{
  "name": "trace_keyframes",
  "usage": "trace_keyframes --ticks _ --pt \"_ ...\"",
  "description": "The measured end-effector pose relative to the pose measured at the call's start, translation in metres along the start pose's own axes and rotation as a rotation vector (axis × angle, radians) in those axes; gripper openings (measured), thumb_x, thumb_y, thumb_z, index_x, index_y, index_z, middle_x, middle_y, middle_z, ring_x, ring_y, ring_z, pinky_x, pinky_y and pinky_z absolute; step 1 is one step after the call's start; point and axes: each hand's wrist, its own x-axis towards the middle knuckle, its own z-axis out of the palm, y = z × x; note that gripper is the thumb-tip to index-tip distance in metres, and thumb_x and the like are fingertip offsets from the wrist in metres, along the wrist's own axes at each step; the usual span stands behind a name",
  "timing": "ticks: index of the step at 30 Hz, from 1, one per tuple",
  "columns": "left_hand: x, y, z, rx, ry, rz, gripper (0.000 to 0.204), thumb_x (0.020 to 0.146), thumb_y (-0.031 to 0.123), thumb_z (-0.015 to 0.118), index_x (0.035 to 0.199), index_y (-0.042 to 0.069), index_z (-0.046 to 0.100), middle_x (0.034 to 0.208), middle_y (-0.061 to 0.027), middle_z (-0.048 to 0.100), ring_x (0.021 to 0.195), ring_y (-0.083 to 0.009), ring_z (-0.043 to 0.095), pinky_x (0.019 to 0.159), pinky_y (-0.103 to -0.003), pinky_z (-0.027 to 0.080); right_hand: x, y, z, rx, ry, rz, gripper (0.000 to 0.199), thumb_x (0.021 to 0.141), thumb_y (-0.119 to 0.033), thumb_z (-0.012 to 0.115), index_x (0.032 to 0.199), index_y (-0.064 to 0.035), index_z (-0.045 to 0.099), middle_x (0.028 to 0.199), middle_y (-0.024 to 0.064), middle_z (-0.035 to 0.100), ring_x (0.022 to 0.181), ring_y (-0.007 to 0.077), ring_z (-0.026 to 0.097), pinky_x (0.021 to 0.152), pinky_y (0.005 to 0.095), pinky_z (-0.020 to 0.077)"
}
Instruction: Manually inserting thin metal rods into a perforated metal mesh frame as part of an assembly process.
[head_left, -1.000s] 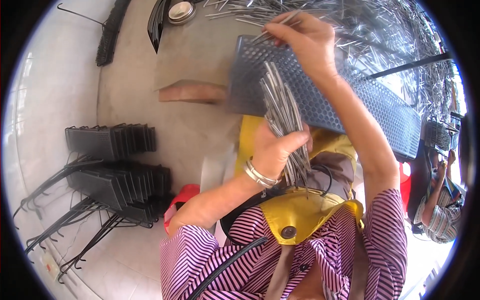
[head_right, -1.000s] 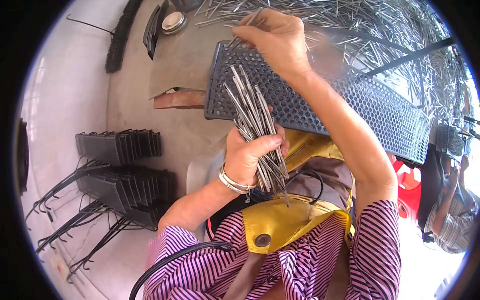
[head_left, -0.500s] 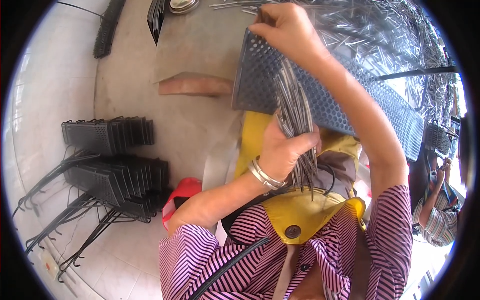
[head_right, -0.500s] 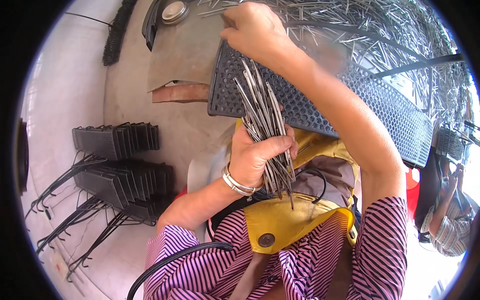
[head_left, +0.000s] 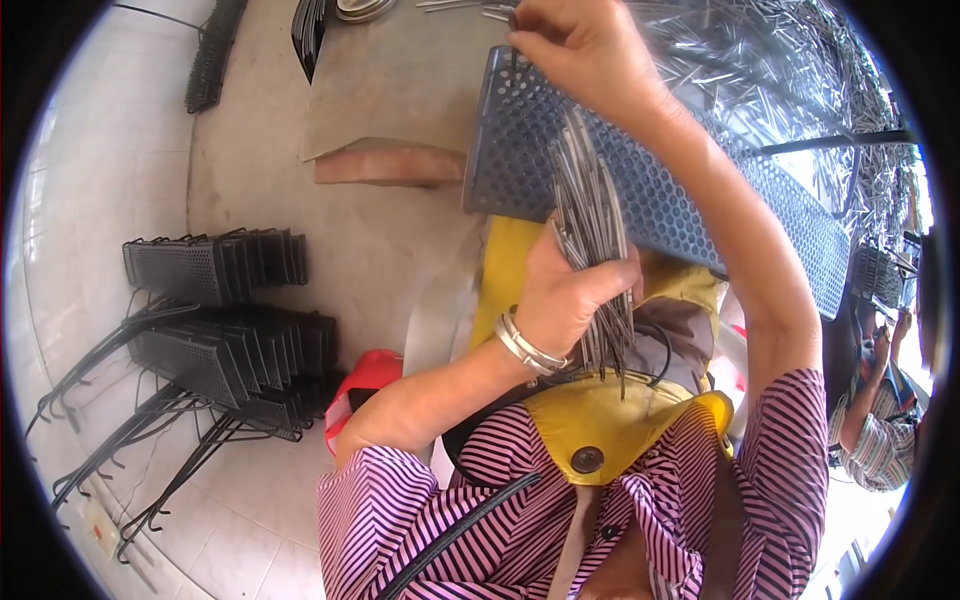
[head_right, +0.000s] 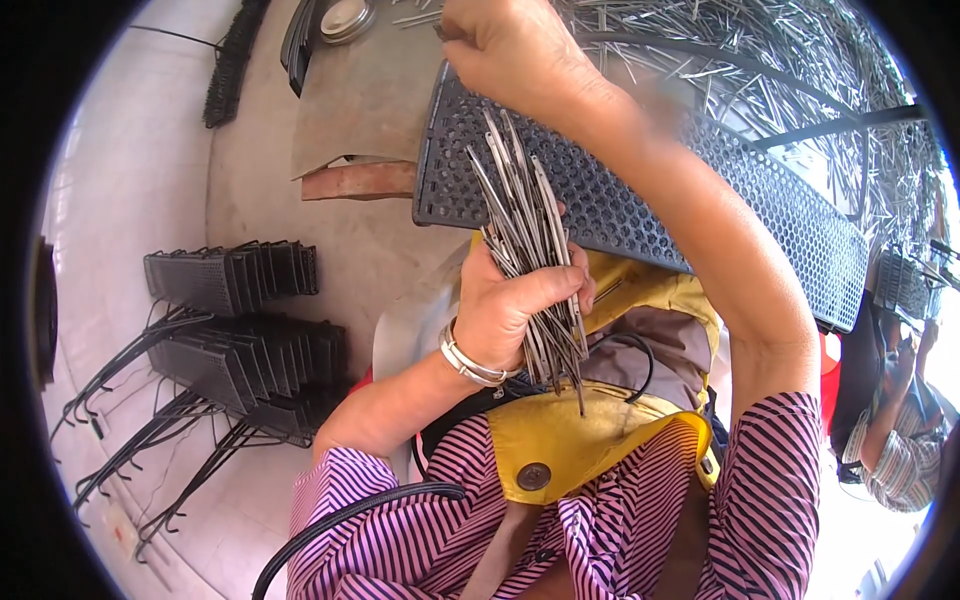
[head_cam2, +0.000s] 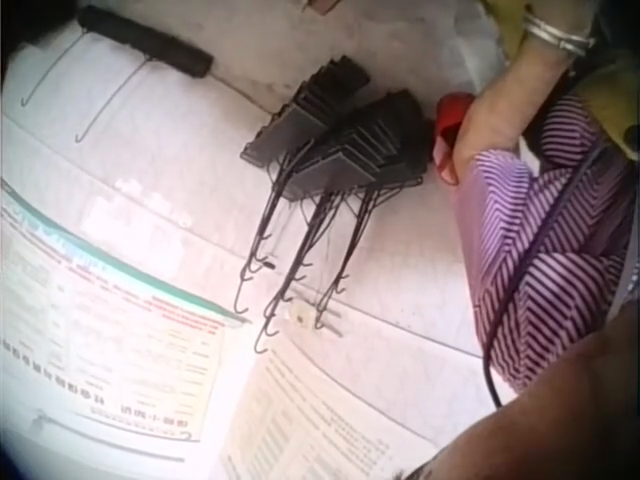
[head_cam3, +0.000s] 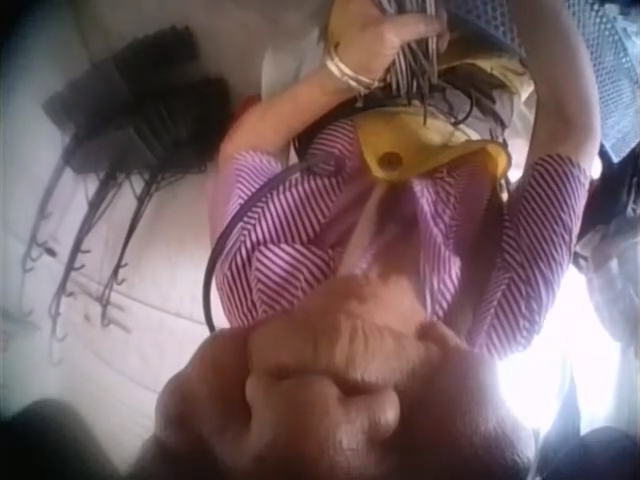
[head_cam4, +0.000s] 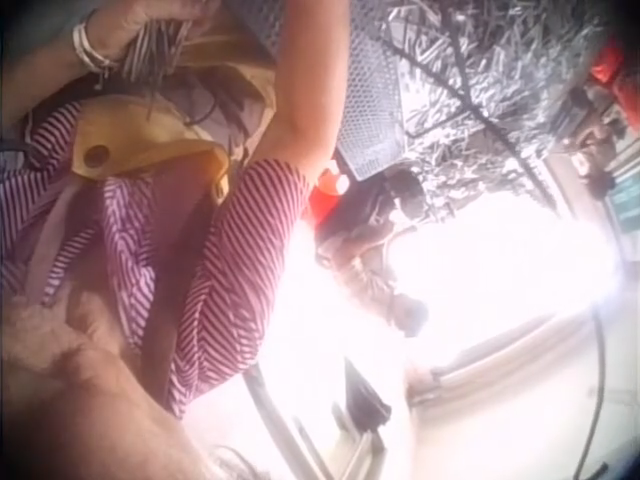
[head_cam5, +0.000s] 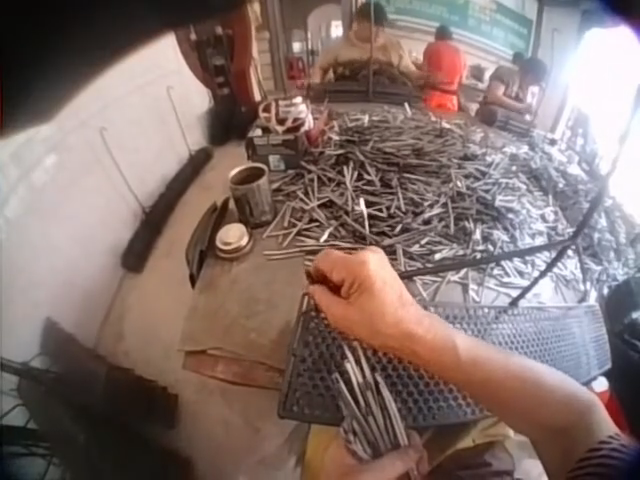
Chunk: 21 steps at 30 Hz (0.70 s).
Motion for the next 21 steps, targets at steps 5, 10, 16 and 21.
trace_keyframes --ticks 5,10,16,21 --pt "-0.001 0.000 -0.002 -0.003 -0.017 -0.017 0.047 0.066 -0.001 0.062 0.107 0.001 0.039 0.072 -0.0108 0.056 0.059 -0.0200 0.056 0.053 -0.029 0.046 -0.002 -0.002 0.000 -0.048 0.006 -0.100 0.010 0.067 -0.001 0.057 0.064 0.0036 0.048 0.052 0.0191 0.047 0.048 0.0345 0.050 0.044 0.0368 0.0387" --pt "0.000 -0.001 -0.002 -0.006 -0.006 -0.022 0.047 0.065 -0.002 0.062 0.106 0.001 0.040 0.072 -0.0110 0.056 0.059 -0.0201 0.056 0.053 -0.030 0.045 0.002 0.011 0.001 -0.067 -0.074 -0.147 0.009 0.068 -0.001 0.057 0.068 0.0036 0.050 0.055 0.0201 0.048 0.051 0.0364 0.051 0.046 0.0384 0.0395" --pt "-0.001 0.001 -0.004 0.012 -0.010 -0.028 0.047 0.065 -0.002 0.061 0.107 0.001 0.040 0.072 -0.0111 0.055 0.059 -0.0201 0.056 0.054 -0.030 0.045 -0.004 0.001 0.000 0.007 -0.005 -0.032 0.023 0.070 -0.005 0.058 0.088 0.0031 0.045 0.056 0.0202 0.051 0.056 0.0381 0.052 0.047 0.0414 0.0397" --pt "-0.002 0.001 -0.003 0.029 -0.007 -0.030 0.048 0.064 -0.002 0.062 0.107 0.000 0.040 0.072 -0.0114 0.055 0.059 -0.0205 0.055 0.053 -0.030 0.045 0.002 0.018 0.010 -0.299 -0.113 -0.179 0.029 0.073 -0.007 0.058 0.089 0.0040 0.036 0.051 0.0194 0.048 0.051 0.0379 0.051 0.045 0.0429 0.0378"
